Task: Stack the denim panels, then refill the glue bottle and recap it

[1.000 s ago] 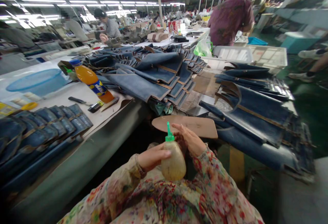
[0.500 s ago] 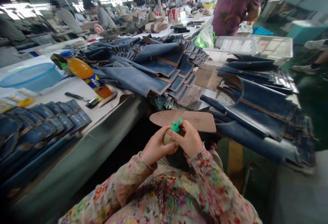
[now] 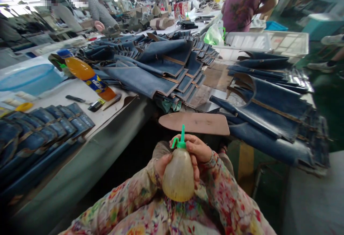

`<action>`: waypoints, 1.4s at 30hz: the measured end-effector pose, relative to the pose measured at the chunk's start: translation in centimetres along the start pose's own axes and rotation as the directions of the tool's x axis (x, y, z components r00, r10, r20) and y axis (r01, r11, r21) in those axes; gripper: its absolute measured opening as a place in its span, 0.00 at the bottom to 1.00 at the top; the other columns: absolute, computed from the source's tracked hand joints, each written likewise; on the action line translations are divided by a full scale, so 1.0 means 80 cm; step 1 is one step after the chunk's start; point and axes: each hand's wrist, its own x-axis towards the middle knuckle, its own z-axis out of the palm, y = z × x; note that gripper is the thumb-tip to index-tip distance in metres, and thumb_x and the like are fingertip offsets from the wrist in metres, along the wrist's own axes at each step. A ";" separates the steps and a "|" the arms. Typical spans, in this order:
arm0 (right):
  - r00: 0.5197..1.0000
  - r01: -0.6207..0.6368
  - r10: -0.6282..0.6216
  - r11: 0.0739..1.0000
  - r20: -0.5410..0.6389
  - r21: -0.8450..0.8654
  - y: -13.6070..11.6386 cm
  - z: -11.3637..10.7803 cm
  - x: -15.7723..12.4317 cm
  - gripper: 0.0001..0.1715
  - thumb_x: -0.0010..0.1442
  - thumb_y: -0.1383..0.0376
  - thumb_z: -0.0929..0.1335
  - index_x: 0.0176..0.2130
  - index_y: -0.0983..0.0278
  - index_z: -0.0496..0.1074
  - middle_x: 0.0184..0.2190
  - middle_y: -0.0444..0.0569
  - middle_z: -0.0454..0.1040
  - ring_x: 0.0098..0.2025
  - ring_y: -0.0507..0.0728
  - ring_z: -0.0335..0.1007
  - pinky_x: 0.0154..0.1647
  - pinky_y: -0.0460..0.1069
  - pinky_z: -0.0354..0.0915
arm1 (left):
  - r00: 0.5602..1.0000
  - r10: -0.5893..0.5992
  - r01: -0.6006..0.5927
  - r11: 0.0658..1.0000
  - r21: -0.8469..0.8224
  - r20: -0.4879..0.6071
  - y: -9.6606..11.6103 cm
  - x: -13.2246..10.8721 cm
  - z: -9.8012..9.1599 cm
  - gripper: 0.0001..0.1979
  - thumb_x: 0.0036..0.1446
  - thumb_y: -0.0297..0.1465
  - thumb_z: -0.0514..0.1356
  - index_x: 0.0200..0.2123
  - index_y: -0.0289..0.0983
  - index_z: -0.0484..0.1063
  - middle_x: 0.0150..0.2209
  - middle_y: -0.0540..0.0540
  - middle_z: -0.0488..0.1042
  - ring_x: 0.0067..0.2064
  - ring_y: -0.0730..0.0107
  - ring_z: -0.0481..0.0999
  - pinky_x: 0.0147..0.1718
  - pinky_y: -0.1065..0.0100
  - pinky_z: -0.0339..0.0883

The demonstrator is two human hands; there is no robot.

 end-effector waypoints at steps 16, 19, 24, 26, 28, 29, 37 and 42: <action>0.902 -0.021 -0.207 0.855 -0.378 -0.518 0.002 -0.007 -0.015 0.25 0.53 0.47 0.69 0.38 0.65 0.74 0.33 0.50 0.73 0.35 0.57 0.68 0.38 0.50 0.67 | 0.806 0.388 0.156 0.588 0.793 -0.446 0.022 -0.008 -0.023 0.26 0.48 0.45 0.63 0.46 0.35 0.67 0.38 0.48 0.70 0.40 0.67 0.69 0.40 0.69 0.63; 0.914 0.004 -0.155 0.928 -0.375 -0.372 -0.001 -0.010 -0.010 0.26 0.50 0.44 0.70 0.33 0.65 0.75 0.32 0.50 0.74 0.36 0.56 0.69 0.40 0.49 0.66 | 0.867 0.234 0.113 0.766 0.632 -0.440 0.025 -0.008 -0.019 0.28 0.45 0.46 0.65 0.46 0.34 0.67 0.40 0.46 0.70 0.43 0.65 0.69 0.43 0.67 0.63; 0.925 -0.097 0.124 0.991 -0.361 0.091 0.002 -0.003 -0.001 0.29 0.43 0.44 0.73 0.32 0.66 0.74 0.25 0.49 0.72 0.22 0.51 0.63 0.22 0.46 0.61 | 0.940 0.051 0.048 0.959 0.278 -0.337 0.019 -0.007 -0.019 0.38 0.36 0.52 0.67 0.46 0.33 0.68 0.43 0.39 0.72 0.47 0.55 0.70 0.47 0.60 0.61; 0.922 -0.157 0.216 0.968 -0.322 0.198 0.005 0.002 0.001 0.30 0.43 0.45 0.74 0.35 0.65 0.74 0.24 0.48 0.72 0.16 0.48 0.56 0.15 0.44 0.54 | 0.965 0.003 0.043 0.985 0.169 -0.262 0.015 -0.006 -0.022 0.39 0.35 0.54 0.65 0.45 0.31 0.69 0.42 0.37 0.72 0.47 0.52 0.71 0.47 0.59 0.61; 0.920 -0.206 0.274 0.946 -0.279 0.251 0.008 0.007 0.005 0.29 0.46 0.45 0.72 0.37 0.65 0.73 0.23 0.47 0.71 0.13 0.46 0.49 0.11 0.42 0.47 | 0.983 -0.050 0.074 0.989 0.131 -0.175 0.014 -0.006 -0.025 0.40 0.34 0.56 0.64 0.43 0.29 0.70 0.40 0.34 0.73 0.46 0.49 0.72 0.47 0.57 0.62; 0.918 -0.225 0.294 0.939 -0.266 0.260 0.009 0.008 0.007 0.28 0.47 0.45 0.71 0.37 0.65 0.72 0.21 0.45 0.69 0.12 0.45 0.48 0.11 0.42 0.45 | 0.987 -0.070 0.090 0.987 0.135 -0.145 0.016 -0.007 -0.027 0.41 0.34 0.57 0.63 0.43 0.29 0.70 0.40 0.34 0.73 0.46 0.48 0.72 0.47 0.56 0.62; 0.853 0.103 -0.057 0.993 -0.519 0.060 -0.034 -0.020 0.017 0.19 0.50 0.48 0.69 0.29 0.60 0.63 0.29 0.46 0.66 0.30 0.54 0.62 0.35 0.51 0.65 | 0.928 0.109 0.138 0.786 0.602 -0.355 0.045 -0.014 -0.039 0.32 0.43 0.46 0.67 0.50 0.36 0.66 0.46 0.44 0.71 0.47 0.61 0.69 0.49 0.63 0.61; 0.741 0.331 -0.238 0.943 -0.628 0.034 -0.114 -0.035 -0.010 0.10 0.62 0.59 0.62 0.30 0.59 0.64 0.31 0.46 0.61 0.29 0.51 0.57 0.32 0.47 0.62 | 0.868 0.342 0.060 0.645 0.761 -0.359 0.053 -0.011 -0.030 0.27 0.46 0.39 0.66 0.48 0.34 0.64 0.40 0.46 0.69 0.42 0.67 0.69 0.44 0.68 0.62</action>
